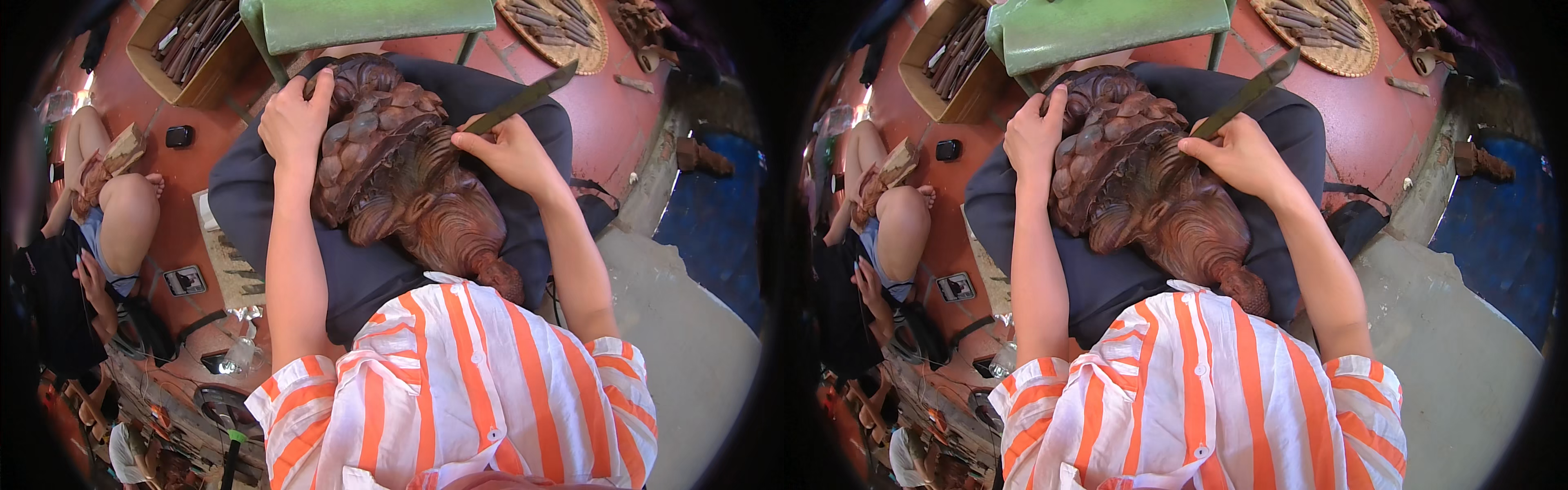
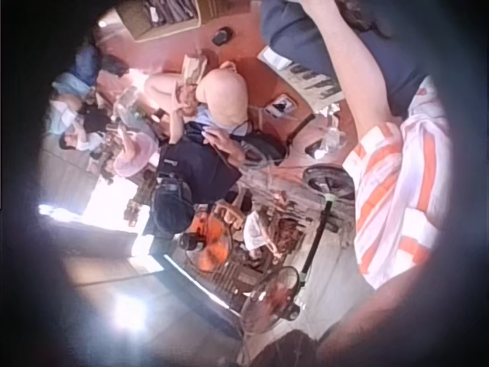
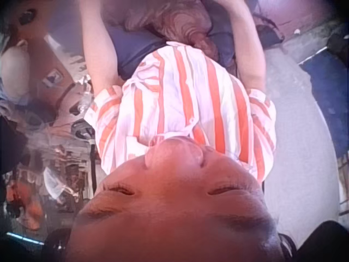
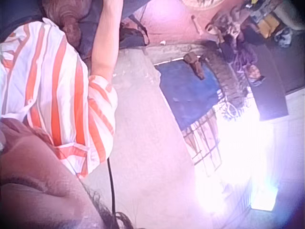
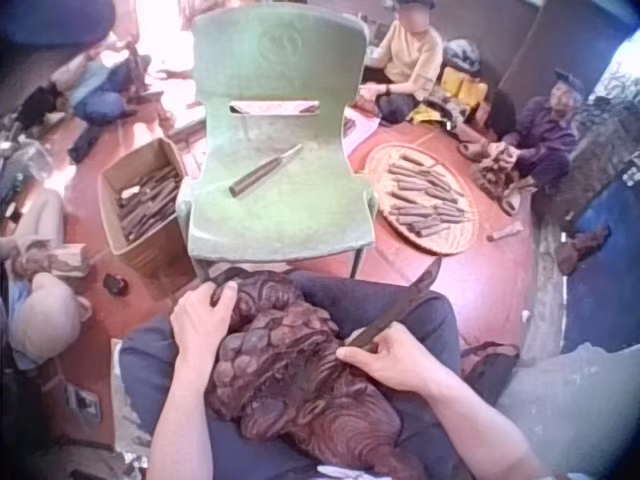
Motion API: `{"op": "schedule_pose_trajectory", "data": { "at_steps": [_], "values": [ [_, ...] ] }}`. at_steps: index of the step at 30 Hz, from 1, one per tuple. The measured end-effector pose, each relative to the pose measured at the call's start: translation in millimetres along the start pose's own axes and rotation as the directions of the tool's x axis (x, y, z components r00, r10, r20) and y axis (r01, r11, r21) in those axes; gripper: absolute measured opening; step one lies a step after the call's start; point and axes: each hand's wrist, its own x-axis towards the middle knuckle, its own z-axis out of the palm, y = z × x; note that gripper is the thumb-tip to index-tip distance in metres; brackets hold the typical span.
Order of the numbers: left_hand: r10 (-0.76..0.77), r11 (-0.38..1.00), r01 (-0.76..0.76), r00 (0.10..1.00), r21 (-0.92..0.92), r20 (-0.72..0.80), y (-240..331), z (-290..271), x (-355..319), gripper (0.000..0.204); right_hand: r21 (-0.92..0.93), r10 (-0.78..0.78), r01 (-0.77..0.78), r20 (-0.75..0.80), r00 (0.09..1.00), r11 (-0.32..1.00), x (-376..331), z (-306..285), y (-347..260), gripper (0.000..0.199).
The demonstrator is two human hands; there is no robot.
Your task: The person carves a large wooden sculpture resting on their lap using a small carving knife. They hold the piece steady with one hand while making precise cuts and scraping motions with the other, occasionally rotating the workpiece to access different areas.
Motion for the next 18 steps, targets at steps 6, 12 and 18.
{"op": "schedule_pose_trajectory", "data": {
  "at_steps": [6,12,18],
  "values": [
    [0.067,0.998,-0.066,0.995,0.016,-0.076,0.4,6.2,5.1,0.049,0.228,0.099,-0.098,0.006,0.995,0.969,5.1,-12.0,11.1,0.023],
    [0.073,0.997,-0.073,0.994,-0.003,-0.076,-1.1,5.3,0.0,0.049,0.016,0.062,-0.065,0.126,0.990,0.998,21.0,-15.6,-1.7,0.024],
    [0.081,0.997,-0.080,0.994,0.014,-0.074,-1.8,4.8,-0.1,0.049,0.138,0.179,-0.196,0.127,0.976,0.971,20.1,-19.0,-2.3,0.031]
  ]
}}
